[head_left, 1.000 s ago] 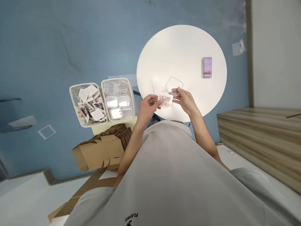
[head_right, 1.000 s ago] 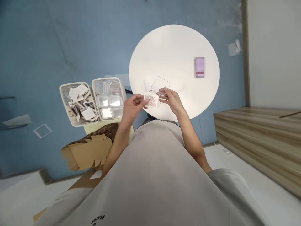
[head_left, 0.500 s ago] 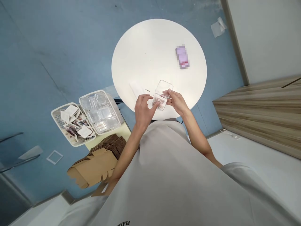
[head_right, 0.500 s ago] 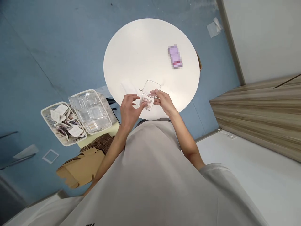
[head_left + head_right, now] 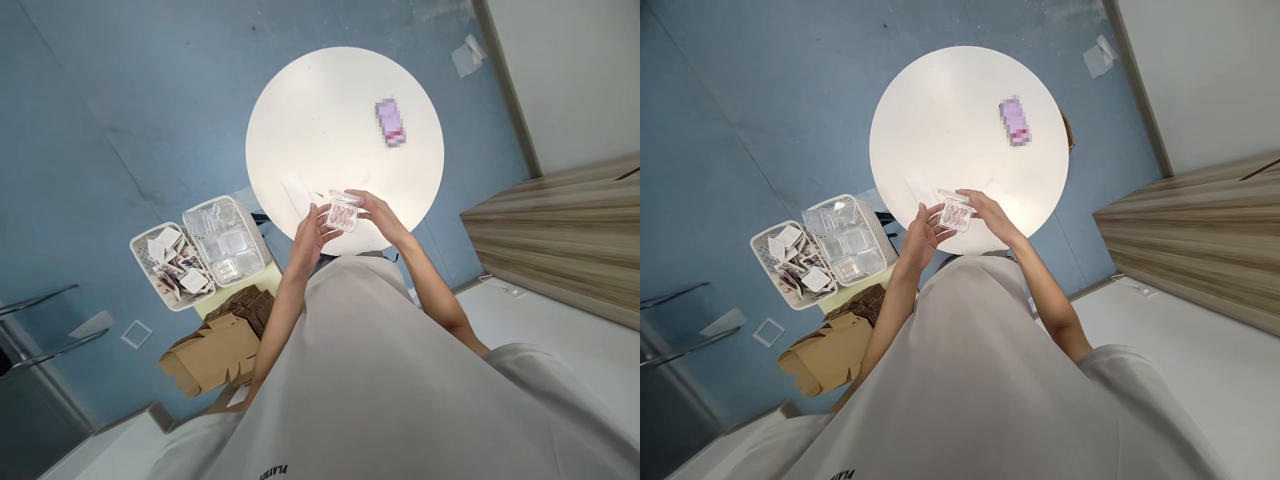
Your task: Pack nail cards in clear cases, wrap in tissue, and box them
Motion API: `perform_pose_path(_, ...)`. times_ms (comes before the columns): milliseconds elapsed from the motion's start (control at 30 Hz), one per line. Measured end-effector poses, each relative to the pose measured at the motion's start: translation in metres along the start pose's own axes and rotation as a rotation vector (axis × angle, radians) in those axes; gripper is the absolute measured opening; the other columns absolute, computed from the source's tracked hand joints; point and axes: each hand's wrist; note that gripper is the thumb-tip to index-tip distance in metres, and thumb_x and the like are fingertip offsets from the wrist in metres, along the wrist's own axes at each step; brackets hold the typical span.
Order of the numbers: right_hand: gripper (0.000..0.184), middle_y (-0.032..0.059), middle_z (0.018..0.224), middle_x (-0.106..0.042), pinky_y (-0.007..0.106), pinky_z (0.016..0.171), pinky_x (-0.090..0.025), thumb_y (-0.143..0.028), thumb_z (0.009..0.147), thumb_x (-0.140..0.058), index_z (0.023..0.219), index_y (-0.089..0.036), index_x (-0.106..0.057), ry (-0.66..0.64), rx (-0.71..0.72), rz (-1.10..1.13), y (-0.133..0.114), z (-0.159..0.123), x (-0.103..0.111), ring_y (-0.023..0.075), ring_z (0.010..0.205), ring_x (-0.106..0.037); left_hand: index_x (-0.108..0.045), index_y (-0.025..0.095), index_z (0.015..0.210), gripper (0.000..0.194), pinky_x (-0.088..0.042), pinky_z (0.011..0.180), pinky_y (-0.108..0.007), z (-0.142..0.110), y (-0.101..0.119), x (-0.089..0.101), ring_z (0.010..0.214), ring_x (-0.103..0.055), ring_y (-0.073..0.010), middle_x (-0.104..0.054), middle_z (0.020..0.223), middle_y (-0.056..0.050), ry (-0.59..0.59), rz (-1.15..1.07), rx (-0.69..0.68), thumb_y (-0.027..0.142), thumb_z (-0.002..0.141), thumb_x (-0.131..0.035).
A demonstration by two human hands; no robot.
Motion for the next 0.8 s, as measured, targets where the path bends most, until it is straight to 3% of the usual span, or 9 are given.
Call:
perform_pose_path(100, 0.070, 0.0106, 0.167, -0.063, 0.059, 0.130, -0.052, -0.087, 0.095, -0.071, 0.136, -0.031, -0.081, -0.023, 0.037, -0.092, 0.004, -0.002, -0.006, 0.0359, 0.159, -0.055, -0.071, 0.022, 0.139, 0.076, -0.068, 0.106, -0.045, -0.001, -0.005, 0.000, 0.125, -0.079, -0.0313, -0.080, 0.138, -0.015, -0.010, 0.021, -0.025, 0.078, 0.090, -0.083)
perform_pose_path(200, 0.075, 0.0120, 0.169, -0.060, 0.056, 0.126, -0.057, -0.080, 0.090, -0.082, 0.146, -0.031, -0.074, 0.019, 0.030, -0.081, 0.015, -0.001, -0.012, 0.0355, 0.155, -0.059, -0.066, 0.025, 0.146, 0.086, -0.066, 0.110, -0.047, 0.003, -0.018, 0.004, 0.132, -0.076, -0.0321, -0.079, 0.139, -0.013, 0.014, 0.049, -0.102, 0.060, 0.076, -0.102)
perform_pose_path(300, 0.091, 0.0132, 0.150, -0.072, 0.051, 0.111, -0.067, -0.076, 0.083, -0.091, 0.155, -0.029, -0.064, 0.110, -0.078, -0.027, 0.030, 0.000, -0.019, 0.0312, 0.130, -0.075, -0.062, 0.025, 0.149, 0.088, -0.067, 0.107, -0.049, 0.008, -0.032, 0.009, 0.131, -0.076, -0.0332, -0.078, 0.141, -0.015, 0.059, 0.072, -0.173, 0.058, 0.077, -0.101)
perform_pose_path(367, 0.094, 0.0082, 0.121, -0.079, 0.045, 0.097, -0.071, -0.074, 0.077, -0.095, 0.152, -0.026, -0.062, 0.135, -0.166, 0.005, 0.038, 0.000, -0.025, 0.0267, 0.107, -0.081, -0.061, 0.024, 0.149, 0.088, -0.068, 0.106, -0.049, 0.010, -0.039, 0.012, 0.131, -0.076, -0.0337, -0.077, 0.143, -0.016, 0.078, 0.104, -0.204, 0.060, 0.078, -0.099)
perform_pose_path(467, 0.092, -0.0007, 0.094, -0.076, 0.039, 0.087, -0.070, -0.074, 0.072, -0.097, 0.141, -0.024, -0.062, 0.171, -0.221, 0.049, 0.047, -0.001, -0.035, 0.0225, 0.088, -0.081, -0.061, 0.023, 0.148, 0.089, -0.067, 0.107, -0.047, 0.013, -0.046, 0.017, 0.130, -0.077, -0.0334, -0.076, 0.145, -0.018, 0.101, 0.129, -0.219, 0.061, 0.076, -0.099)
perform_pose_path(667, 0.088, -0.0035, 0.085, -0.075, 0.038, 0.085, -0.066, -0.077, 0.063, -0.101, 0.124, -0.026, -0.063, 0.215, -0.245, 0.042, 0.059, 0.010, -0.043, 0.0214, 0.082, -0.080, -0.062, 0.023, 0.148, 0.087, -0.066, 0.108, -0.048, 0.024, -0.064, 0.023, 0.125, -0.079, -0.0323, -0.075, 0.147, -0.018, 0.191, 0.102, -0.194, 0.053, 0.076, -0.101)
perform_pose_path(800, 0.080, -0.0033, 0.085, -0.074, 0.037, 0.086, -0.064, -0.075, 0.060, -0.102, 0.108, -0.024, -0.063, 0.221, -0.318, -0.025, 0.083, 0.025, -0.026, 0.0193, 0.081, -0.078, -0.062, 0.021, 0.150, 0.081, -0.062, 0.114, -0.052, 0.030, -0.077, 0.027, 0.134, -0.075, -0.0350, -0.066, 0.161, -0.024, 0.294, 0.141, -0.106, 0.042, 0.081, -0.097)
Point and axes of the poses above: each hand's wrist, its own z-axis towards the middle knuckle, its own x-axis out of the back of the hand, y = z × x
